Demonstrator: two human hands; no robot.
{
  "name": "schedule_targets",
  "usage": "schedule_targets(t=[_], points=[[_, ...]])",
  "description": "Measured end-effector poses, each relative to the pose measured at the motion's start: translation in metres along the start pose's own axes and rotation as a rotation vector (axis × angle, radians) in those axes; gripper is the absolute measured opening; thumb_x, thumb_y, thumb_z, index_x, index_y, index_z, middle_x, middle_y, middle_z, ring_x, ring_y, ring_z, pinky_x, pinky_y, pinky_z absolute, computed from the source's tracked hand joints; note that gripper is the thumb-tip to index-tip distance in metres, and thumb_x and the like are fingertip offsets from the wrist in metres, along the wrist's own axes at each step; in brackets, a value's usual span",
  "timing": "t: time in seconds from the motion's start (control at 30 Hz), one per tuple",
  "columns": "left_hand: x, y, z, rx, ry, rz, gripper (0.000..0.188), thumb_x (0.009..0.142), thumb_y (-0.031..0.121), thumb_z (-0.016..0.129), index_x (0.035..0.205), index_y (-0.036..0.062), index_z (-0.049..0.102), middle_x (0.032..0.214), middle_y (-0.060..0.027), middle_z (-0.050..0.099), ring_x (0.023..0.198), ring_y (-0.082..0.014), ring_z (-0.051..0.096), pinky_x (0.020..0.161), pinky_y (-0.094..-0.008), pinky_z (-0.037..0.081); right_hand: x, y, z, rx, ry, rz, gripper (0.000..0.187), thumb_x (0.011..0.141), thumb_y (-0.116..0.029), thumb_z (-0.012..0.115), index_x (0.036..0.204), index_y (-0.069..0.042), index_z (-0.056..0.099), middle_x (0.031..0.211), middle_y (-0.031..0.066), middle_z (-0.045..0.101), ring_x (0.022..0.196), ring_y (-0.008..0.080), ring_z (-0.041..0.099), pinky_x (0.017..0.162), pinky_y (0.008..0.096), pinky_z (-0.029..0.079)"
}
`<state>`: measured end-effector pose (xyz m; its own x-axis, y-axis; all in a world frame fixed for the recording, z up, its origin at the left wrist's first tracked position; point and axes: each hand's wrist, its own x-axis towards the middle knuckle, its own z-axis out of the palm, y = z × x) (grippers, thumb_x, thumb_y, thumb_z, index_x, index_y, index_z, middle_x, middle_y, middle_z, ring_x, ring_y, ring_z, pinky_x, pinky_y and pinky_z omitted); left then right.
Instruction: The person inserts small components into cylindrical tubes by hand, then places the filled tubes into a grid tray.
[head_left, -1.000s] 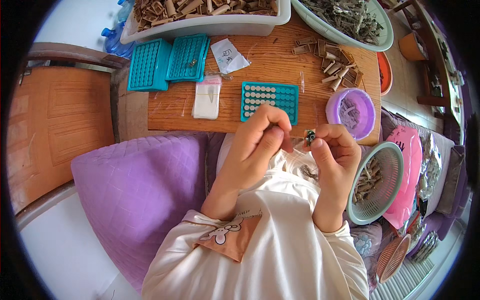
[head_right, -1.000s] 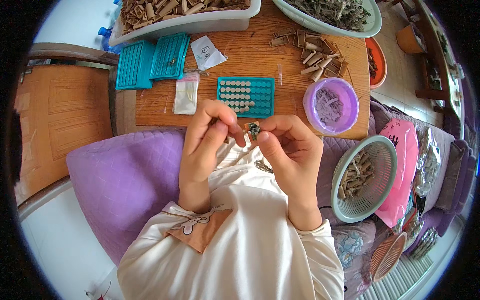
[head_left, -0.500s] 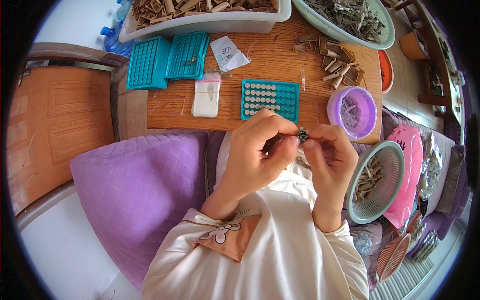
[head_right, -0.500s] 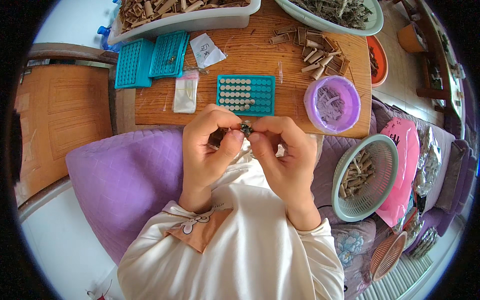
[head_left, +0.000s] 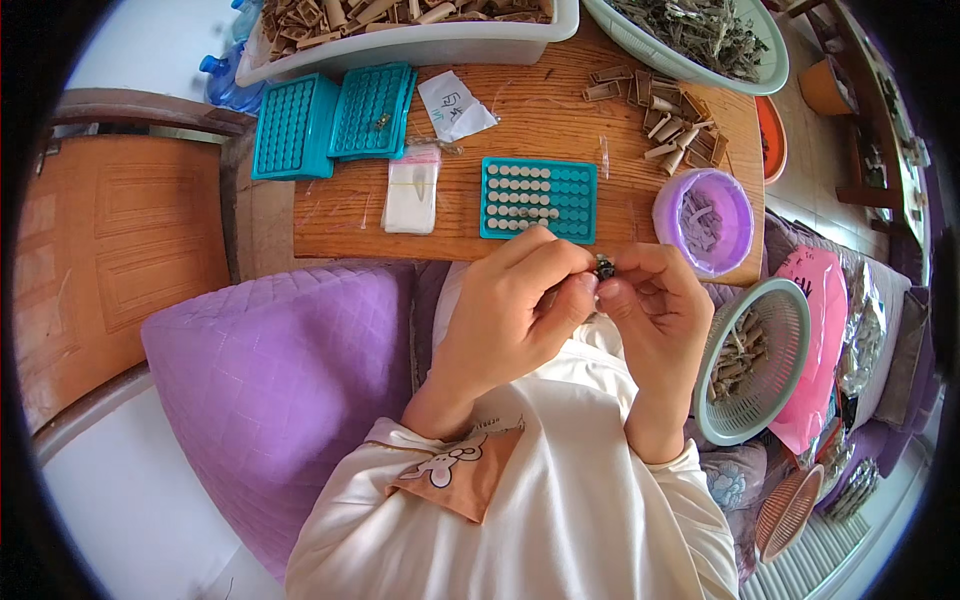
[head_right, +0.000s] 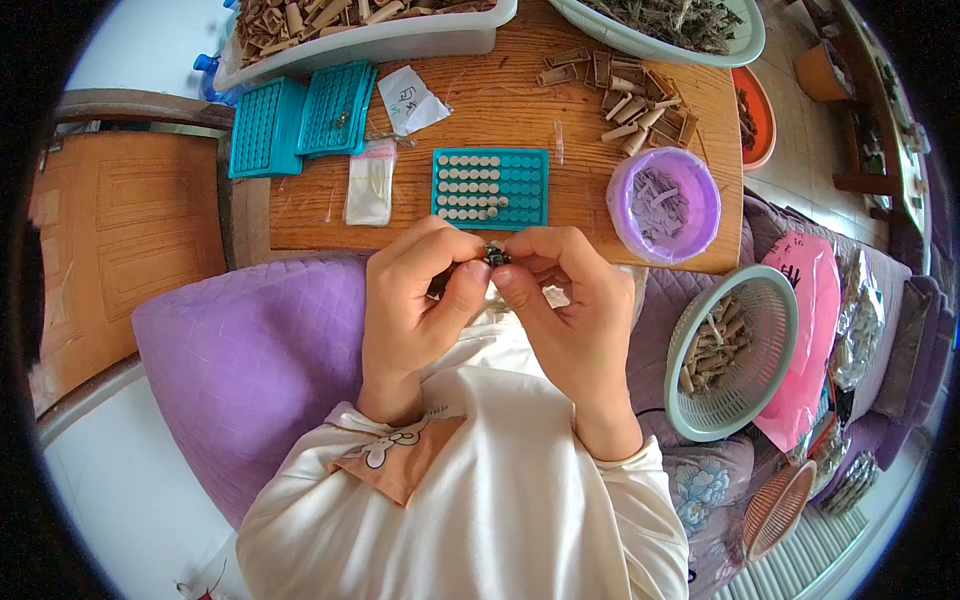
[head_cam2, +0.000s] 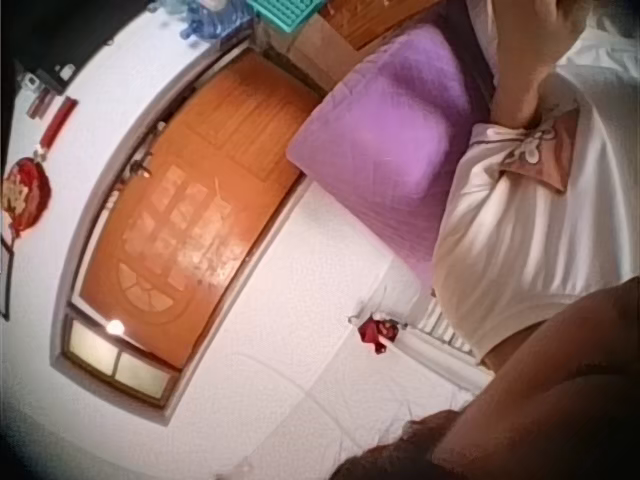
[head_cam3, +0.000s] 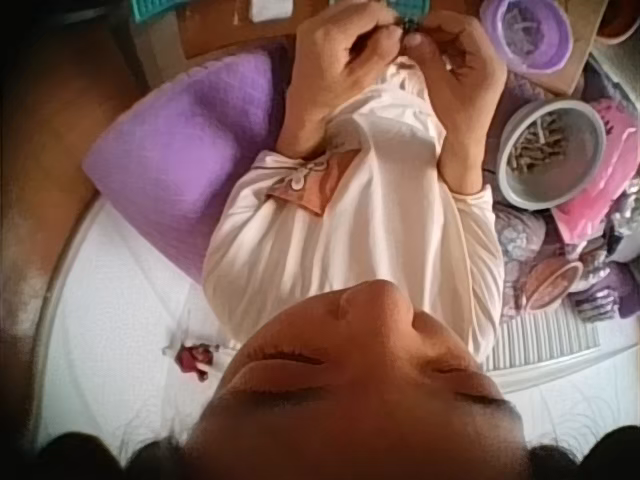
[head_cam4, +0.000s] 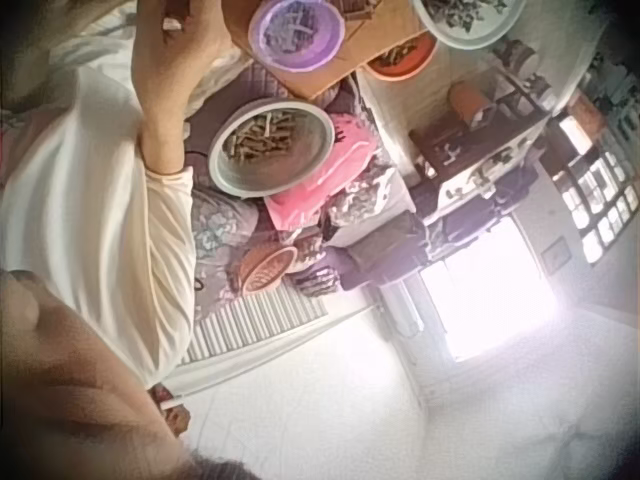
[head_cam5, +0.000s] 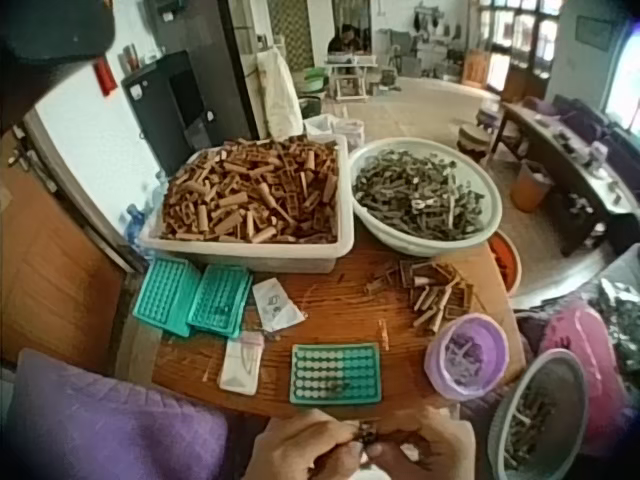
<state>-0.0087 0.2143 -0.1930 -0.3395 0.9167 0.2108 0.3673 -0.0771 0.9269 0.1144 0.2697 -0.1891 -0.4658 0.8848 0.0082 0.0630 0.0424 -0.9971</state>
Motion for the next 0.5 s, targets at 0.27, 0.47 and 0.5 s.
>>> schedule_targets(t=[0.27,0.47,0.5], points=[[-0.0009,-0.0065,-0.0054,-0.334,-0.127,-0.158,0.008,0.073,0.007,0.052,0.069,0.0001,0.051,0.061,-0.0029,0.044,0.049,-0.0065,0.039,0.042,-0.0209,0.029,-0.0016,-0.01,-0.0037,0.274,-0.115,0.166,0.012,0.075,0.001,0.057,0.085,0.005,0.051,0.074,0.0082,0.057,0.065,0.0101,0.057,0.056,0.0207,0.048],[-0.0014,-0.0053,-0.0059,-0.535,-0.148,-0.281,0.013,0.076,0.01,0.052,0.068,-0.0003,0.049,0.062,-0.0003,0.043,0.052,-0.0033,0.037,0.044,-0.0194,0.028,-0.0011,-0.0067,-0.0073,0.448,-0.174,0.265,0.013,0.081,-0.005,0.052,0.088,0.004,0.049,0.072,0.0092,0.058,0.06,0.0117,0.058,0.053,0.0208,0.048],[-0.0015,-0.0056,-0.0061,-0.535,-0.149,-0.281,0.013,0.076,0.01,0.052,0.068,-0.0003,0.049,0.062,-0.0003,0.043,0.052,-0.0033,0.037,0.044,-0.0194,0.028,-0.0012,-0.0054,-0.0075,0.464,-0.177,0.263,0.013,0.081,-0.006,0.052,0.088,0.004,0.049,0.072,0.0092,0.058,0.059,0.0118,0.058,0.053,0.0207,0.048]])
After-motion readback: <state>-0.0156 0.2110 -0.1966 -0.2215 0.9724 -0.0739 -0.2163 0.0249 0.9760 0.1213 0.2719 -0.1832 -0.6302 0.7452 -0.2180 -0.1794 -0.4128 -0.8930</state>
